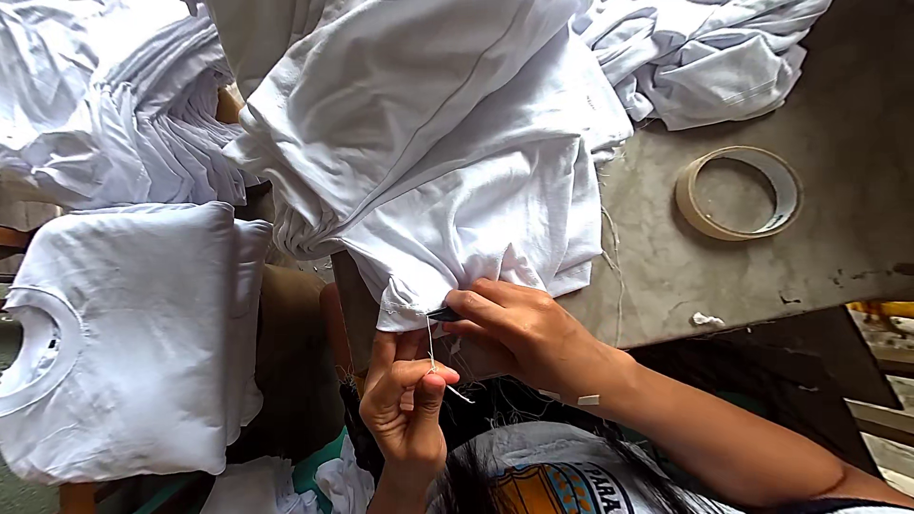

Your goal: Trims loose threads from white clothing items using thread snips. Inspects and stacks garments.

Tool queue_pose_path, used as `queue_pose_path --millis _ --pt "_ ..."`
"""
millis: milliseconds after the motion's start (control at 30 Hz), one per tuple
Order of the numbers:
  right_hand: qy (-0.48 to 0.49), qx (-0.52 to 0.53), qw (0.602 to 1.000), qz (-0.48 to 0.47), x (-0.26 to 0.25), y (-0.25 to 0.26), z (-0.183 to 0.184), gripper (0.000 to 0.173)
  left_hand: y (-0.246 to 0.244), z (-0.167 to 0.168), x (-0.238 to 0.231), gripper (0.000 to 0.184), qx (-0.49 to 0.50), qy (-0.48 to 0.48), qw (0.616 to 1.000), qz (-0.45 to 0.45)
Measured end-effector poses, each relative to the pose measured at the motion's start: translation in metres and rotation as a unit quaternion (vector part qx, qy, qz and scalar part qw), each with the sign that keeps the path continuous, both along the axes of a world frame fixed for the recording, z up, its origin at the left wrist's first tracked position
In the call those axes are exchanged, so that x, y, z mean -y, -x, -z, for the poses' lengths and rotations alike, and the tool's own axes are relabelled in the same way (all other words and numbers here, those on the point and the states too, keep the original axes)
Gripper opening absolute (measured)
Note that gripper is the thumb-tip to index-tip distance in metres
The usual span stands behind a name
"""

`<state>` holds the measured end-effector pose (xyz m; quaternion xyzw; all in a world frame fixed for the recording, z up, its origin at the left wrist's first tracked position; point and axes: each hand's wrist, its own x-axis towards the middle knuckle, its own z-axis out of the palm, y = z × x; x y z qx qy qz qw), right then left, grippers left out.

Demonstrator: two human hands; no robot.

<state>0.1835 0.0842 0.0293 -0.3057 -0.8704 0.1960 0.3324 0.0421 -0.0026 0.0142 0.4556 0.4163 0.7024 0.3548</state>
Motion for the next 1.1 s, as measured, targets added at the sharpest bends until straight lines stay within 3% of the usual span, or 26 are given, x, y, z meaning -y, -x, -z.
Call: queue_pose_path --millis 167,267,367,533,700,833,1100 --pt "0.018 -0.03 0.999 0.038 -0.001 0.001 -0.001 0.026 0.003 0.002 0.003 0.02 0.032 -0.033 0.998 0.039" --pt "0.028 -0.067 0.996 0.059 0.002 -0.005 -0.005 0.026 0.004 0.008 0.003 0.034 0.05 -0.049 0.997 0.029" --pt "0.022 -0.112 0.992 0.059 0.005 -0.013 -0.006 0.024 0.0 0.006 0.0 0.041 0.168 -0.04 0.984 0.03" --pt "0.017 -0.097 0.991 0.094 0.005 -0.017 0.006 0.024 -0.003 -0.006 -0.002 0.03 0.395 -0.028 0.914 0.094" --pt "0.037 -0.071 0.991 0.106 0.005 -0.015 0.006 0.025 0.003 -0.006 -0.001 0.025 0.357 0.017 0.933 0.036" --pt "0.033 -0.039 0.991 0.121 0.007 -0.009 0.005 0.027 -0.002 -0.01 -0.008 0.013 0.368 0.059 0.927 -0.037" --pt "-0.021 -0.078 0.992 0.097 0.009 -0.005 0.011 0.021 -0.002 -0.015 -0.015 0.024 0.363 0.08 0.926 -0.064"
